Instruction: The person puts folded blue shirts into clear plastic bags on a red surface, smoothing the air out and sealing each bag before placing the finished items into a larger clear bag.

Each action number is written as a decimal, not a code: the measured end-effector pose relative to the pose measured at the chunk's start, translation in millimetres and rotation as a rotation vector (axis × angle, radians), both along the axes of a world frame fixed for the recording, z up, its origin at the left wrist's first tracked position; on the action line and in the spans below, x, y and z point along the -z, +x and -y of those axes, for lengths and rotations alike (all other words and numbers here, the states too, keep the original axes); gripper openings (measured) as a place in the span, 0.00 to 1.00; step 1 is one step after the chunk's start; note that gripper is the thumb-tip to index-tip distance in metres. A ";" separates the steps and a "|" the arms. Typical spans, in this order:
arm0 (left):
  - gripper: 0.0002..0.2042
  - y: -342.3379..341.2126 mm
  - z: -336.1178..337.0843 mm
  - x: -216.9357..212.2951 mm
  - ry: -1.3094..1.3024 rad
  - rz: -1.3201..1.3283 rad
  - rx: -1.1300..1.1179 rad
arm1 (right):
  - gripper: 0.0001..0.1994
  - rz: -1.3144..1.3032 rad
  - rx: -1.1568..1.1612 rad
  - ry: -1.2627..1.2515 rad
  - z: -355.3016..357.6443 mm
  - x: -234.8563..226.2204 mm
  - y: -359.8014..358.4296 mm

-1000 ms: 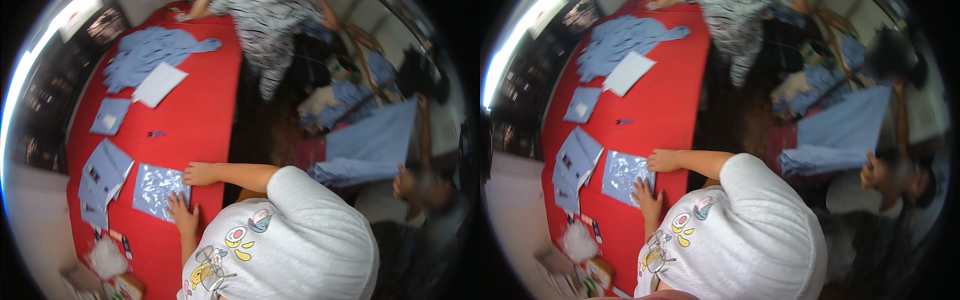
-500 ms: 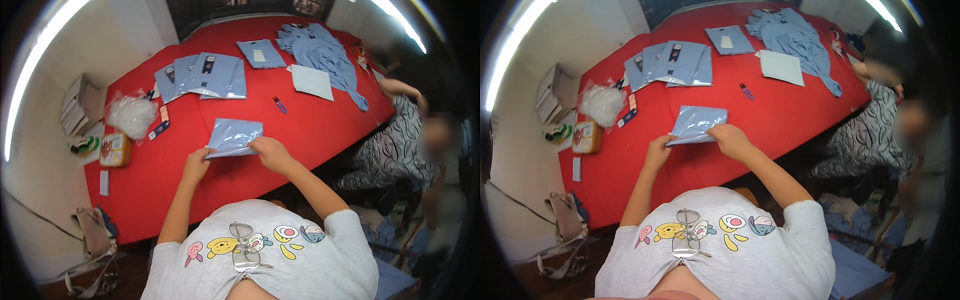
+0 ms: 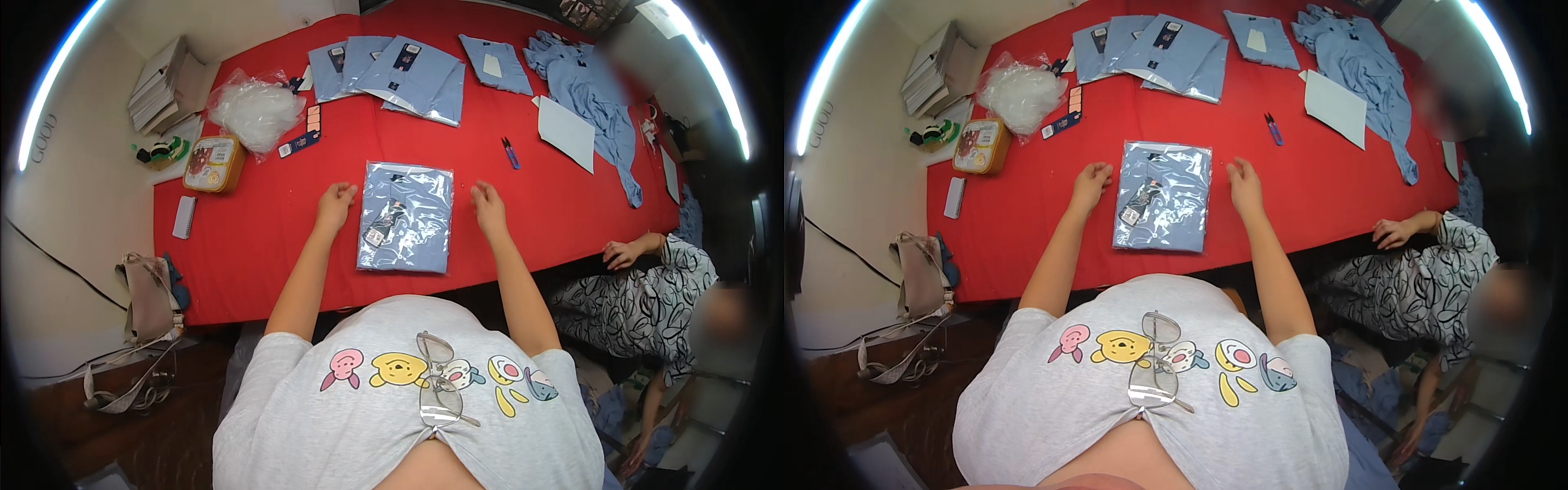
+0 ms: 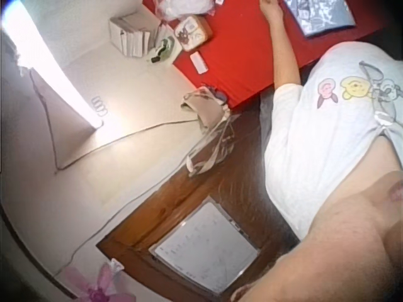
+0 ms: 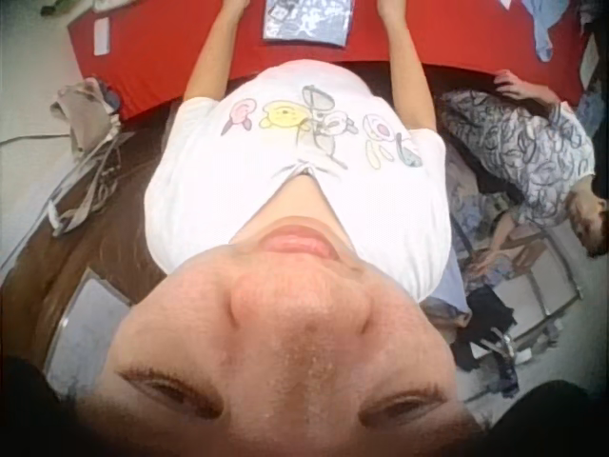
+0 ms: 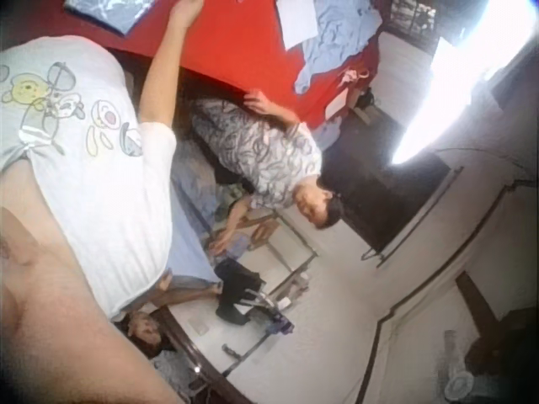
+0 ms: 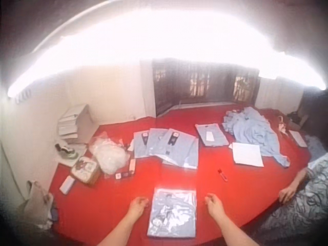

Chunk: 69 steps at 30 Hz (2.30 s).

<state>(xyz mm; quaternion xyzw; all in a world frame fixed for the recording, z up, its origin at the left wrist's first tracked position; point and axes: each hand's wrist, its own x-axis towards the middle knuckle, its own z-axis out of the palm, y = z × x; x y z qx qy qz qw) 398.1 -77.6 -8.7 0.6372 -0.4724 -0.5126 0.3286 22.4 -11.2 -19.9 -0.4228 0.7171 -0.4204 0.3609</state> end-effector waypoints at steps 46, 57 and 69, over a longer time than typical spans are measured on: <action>0.43 45.4 415.7 39.8 -0.112 0.030 -0.215 | 0.53 0.153 0.211 0.170 325.0 -10.6 17.3; 0.48 -1.2 293.9 44.7 -0.310 0.015 0.262 | 0.30 0.933 0.172 -0.063 207.9 -1.7 86.7; 0.46 27.5 -34.9 44.0 0.030 -0.291 0.241 | 0.33 0.704 -0.029 0.312 -61.3 -6.8 16.9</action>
